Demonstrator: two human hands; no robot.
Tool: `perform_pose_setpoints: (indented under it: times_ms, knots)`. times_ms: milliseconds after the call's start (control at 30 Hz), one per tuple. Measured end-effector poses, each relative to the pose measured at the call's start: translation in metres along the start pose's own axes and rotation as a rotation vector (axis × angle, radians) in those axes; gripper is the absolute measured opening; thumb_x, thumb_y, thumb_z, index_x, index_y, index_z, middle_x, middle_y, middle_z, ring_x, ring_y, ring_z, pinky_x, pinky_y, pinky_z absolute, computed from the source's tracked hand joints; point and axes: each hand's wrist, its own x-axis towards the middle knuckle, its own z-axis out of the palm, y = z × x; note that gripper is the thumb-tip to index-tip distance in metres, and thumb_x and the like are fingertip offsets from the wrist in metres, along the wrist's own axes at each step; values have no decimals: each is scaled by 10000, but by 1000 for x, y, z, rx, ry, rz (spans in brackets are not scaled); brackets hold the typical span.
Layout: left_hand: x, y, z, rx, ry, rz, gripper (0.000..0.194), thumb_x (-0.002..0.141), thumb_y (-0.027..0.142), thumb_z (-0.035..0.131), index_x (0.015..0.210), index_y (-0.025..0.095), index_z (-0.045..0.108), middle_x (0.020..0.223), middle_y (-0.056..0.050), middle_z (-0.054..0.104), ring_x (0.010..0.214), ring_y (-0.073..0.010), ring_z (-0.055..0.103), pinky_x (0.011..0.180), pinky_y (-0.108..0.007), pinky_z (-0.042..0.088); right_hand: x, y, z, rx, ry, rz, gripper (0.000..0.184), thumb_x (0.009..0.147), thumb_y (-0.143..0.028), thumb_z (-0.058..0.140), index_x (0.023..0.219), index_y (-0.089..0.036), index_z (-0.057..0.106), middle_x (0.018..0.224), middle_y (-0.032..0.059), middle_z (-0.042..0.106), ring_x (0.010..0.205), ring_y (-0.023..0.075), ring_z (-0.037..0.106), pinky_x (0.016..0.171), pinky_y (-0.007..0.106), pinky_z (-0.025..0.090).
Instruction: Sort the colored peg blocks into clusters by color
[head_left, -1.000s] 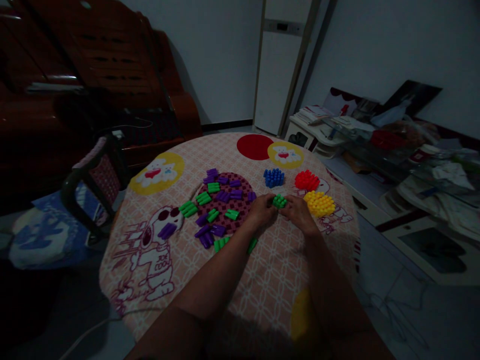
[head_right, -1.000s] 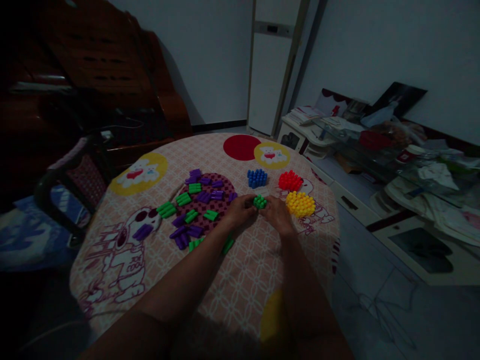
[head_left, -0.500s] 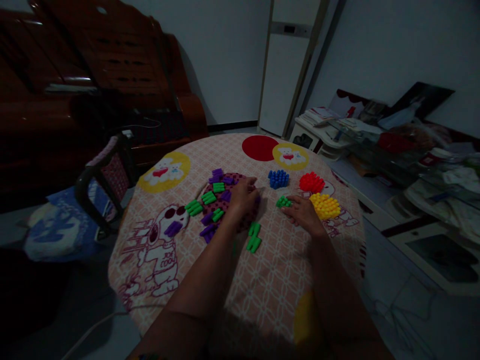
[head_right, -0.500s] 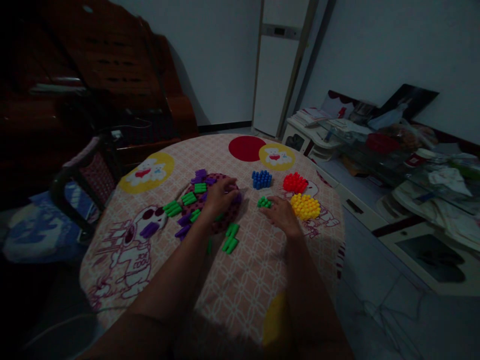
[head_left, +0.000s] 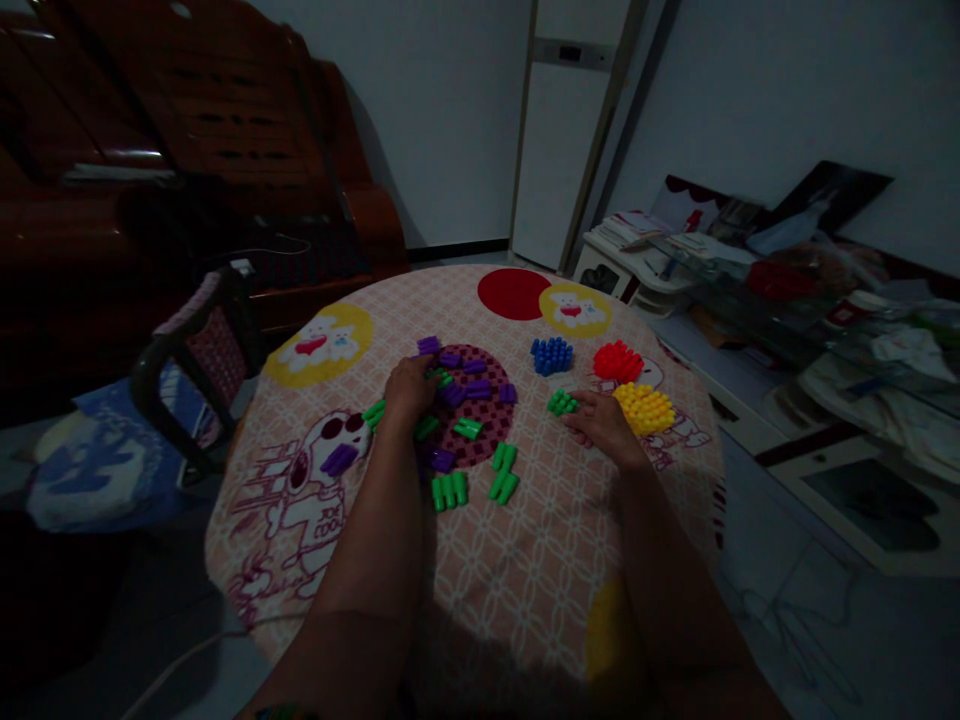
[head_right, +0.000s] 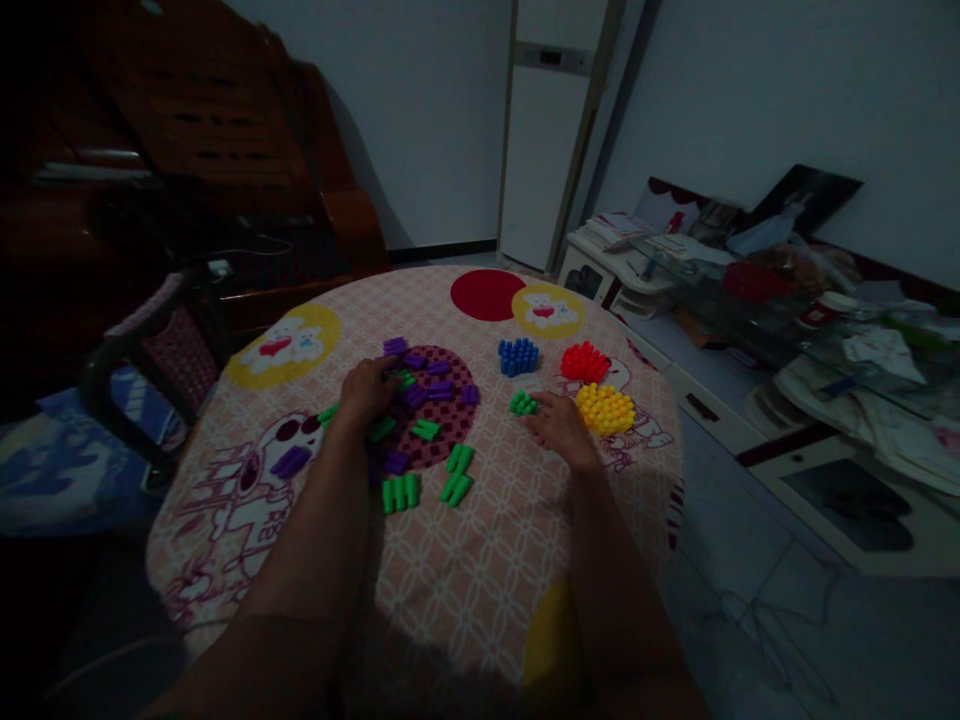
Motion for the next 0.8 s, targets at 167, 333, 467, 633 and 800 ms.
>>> perform_pose_setpoints:
  times_ms: [167, 333, 467, 633, 800]
  knots:
    - [0, 0, -6, 20, -79, 57, 312, 801, 274, 678, 1100, 223, 751, 1077, -112, 732, 1058, -318, 669, 931, -405, 510, -1, -1, -1, 11, 6, 3, 468, 671, -292, 718, 1113, -166, 632, 567, -62, 619, 430, 109, 548, 382, 192, 408]
    - [-5, 6, -22, -105, -35, 14, 128, 731, 227, 727, 855, 194, 731, 903, -95, 731, 906, -283, 679, 842, -387, 505, -2, -2, -1, -2, 0, -8, 450, 663, -282, 713, 1093, -167, 641, 556, -66, 618, 420, 106, 544, 386, 195, 416]
    - [-10, 22, -36, -370, 126, 17, 143, 728, 251, 709, 853, 182, 697, 814, -48, 705, 806, -222, 662, 787, -339, 500, -2, -2, -1, -6, -1, -9, 486, 642, -272, 720, 1108, -158, 636, 520, -82, 591, 406, 103, 523, 382, 194, 408]
    - [-31, 75, -22, -692, -40, 249, 164, 721, 234, 690, 871, 169, 683, 784, -11, 700, 729, -168, 649, 689, -269, 491, -1, -2, 0, -6, -4, -21, 431, 643, -276, 714, 1055, -162, 657, 522, -75, 589, 407, 98, 512, 377, 188, 388]
    - [-58, 119, 20, -592, -183, 364, 129, 716, 149, 711, 843, 169, 694, 784, -13, 711, 722, -152, 643, 711, -265, 479, 0, 2, -2, -1, -15, -19, 468, 627, -262, 725, 1079, -161, 660, 537, -67, 599, 401, 99, 510, 395, 199, 410]
